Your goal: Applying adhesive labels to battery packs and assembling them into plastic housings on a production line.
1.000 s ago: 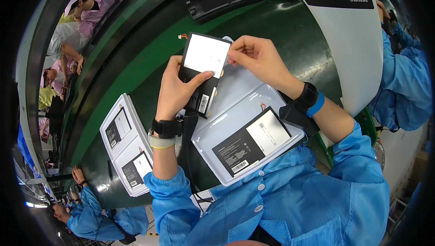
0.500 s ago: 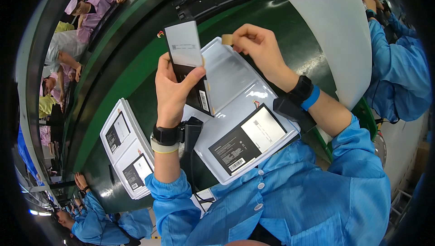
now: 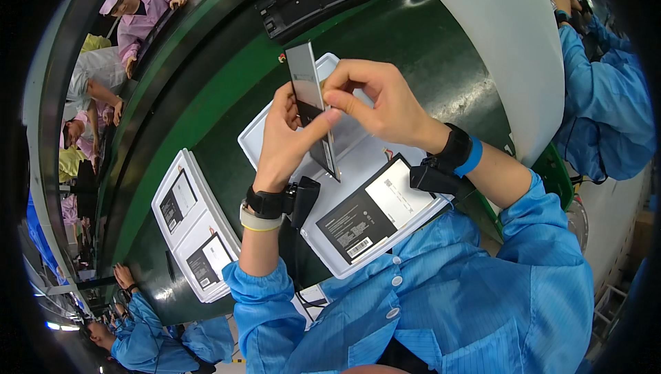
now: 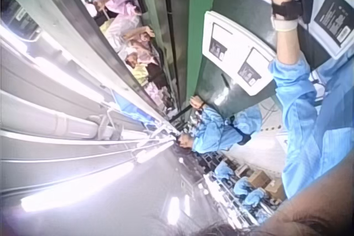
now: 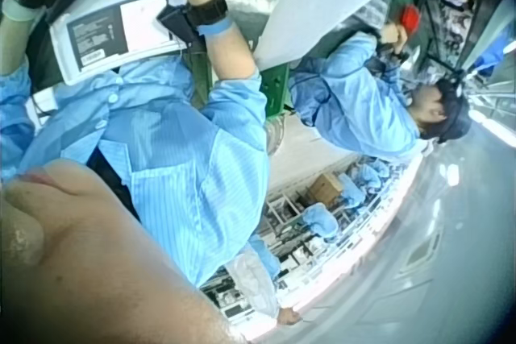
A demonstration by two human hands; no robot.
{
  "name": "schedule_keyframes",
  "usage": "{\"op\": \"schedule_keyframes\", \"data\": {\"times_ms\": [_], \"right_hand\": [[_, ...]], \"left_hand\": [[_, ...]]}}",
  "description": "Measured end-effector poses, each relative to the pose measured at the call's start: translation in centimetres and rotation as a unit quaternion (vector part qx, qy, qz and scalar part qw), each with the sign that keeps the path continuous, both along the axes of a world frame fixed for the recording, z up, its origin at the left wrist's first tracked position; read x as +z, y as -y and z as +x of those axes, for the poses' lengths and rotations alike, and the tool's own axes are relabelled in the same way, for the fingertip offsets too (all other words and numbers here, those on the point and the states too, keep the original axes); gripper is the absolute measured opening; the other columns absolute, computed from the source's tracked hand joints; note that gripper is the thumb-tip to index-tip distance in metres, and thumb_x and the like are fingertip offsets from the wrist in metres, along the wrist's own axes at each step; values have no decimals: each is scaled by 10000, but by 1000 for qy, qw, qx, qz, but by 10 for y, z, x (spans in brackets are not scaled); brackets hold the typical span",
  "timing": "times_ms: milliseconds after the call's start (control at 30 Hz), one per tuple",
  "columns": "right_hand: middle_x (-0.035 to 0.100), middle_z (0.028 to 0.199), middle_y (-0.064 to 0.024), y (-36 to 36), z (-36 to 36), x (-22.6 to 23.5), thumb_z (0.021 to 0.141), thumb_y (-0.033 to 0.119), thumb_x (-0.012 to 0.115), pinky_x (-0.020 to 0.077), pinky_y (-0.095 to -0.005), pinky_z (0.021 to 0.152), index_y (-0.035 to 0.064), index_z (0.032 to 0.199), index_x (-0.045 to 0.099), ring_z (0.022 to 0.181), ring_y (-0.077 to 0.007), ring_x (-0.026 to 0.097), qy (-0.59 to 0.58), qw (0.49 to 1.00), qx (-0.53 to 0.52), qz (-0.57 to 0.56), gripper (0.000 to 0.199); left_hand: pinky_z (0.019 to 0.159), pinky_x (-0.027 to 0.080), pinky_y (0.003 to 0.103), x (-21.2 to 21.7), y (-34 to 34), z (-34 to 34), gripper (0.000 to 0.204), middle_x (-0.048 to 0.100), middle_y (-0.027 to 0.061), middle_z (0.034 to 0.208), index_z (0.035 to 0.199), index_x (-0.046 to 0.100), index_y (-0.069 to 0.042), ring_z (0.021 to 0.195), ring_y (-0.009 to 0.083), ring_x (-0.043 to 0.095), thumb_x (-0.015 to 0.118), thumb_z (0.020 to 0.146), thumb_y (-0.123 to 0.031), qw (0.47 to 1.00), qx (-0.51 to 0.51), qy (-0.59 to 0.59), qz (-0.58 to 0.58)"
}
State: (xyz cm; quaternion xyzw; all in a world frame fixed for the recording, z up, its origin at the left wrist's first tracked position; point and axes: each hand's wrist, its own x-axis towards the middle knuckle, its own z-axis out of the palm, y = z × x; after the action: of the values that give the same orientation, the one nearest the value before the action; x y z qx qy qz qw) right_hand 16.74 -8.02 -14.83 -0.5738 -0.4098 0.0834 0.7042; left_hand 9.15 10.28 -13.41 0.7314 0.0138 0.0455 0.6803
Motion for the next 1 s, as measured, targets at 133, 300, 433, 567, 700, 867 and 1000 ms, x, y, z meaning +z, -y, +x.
{"op": "schedule_keyframes", "data": {"times_ms": [133,300,433,567,700,867,1000], "right_hand": [[647,937,-44,-2,-1,1,971,-4,640,493,-257,806,-37,988,657,866,-101,598,8,999,-34,14,41],[642,871,-48,0,14,-7,945,-4,645,479,-252,722,-28,962,664,793,-98,586,45,981,-185,29,35],[644,825,-64,-9,-7,3,870,-5,704,472,-271,642,3,897,686,701,-143,577,188,965,-180,-19,33],[651,793,-48,-12,-15,1,841,-24,727,468,-283,613,18,891,696,680,-169,577,228,957,-176,-19,72],[662,797,-58,-10,-11,0,843,-22,734,467,-285,607,15,892,695,677,-168,581,243,952,-181,-36,73],[674,814,-67,-8,-6,2,889,-8,712,483,-269,631,1,921,686,702,-134,607,177,971,-148,-59,42],[681,840,-47,-5,10,-6,938,9,680,503,-246,683,-18,939,675,752,-92,628,94,972,-216,15,27]], "left_hand": [[916,522,318,3,0,-2,626,630,117,1189,1348,493,42,1063,164,627,816,871,-204,998,5,-2,-65],[1020,505,403,12,-6,0,670,590,204,1266,1430,394,90,1161,264,629,706,964,-276,982,116,66,-135],[1074,438,386,-1,0,2,788,517,174,1318,1402,367,59,1235,230,522,837,878,-295,982,137,51,-117],[1063,438,377,-5,7,2,780,512,159,1309,1377,363,50,1213,217,529,857,860,-260,983,143,47,-103],[1059,443,376,-5,9,3,785,507,157,1314,1380,360,45,1189,212,537,860,855,-260,985,146,55,-71],[1103,437,421,-2,3,3,602,551,232,1384,1386,439,42,1309,320,556,725,970,-285,981,70,77,-162],[1109,462,477,7,-7,6,536,574,217,1348,1353,486,29,1296,344,570,613,1028,-378,941,103,98,-306]]}}
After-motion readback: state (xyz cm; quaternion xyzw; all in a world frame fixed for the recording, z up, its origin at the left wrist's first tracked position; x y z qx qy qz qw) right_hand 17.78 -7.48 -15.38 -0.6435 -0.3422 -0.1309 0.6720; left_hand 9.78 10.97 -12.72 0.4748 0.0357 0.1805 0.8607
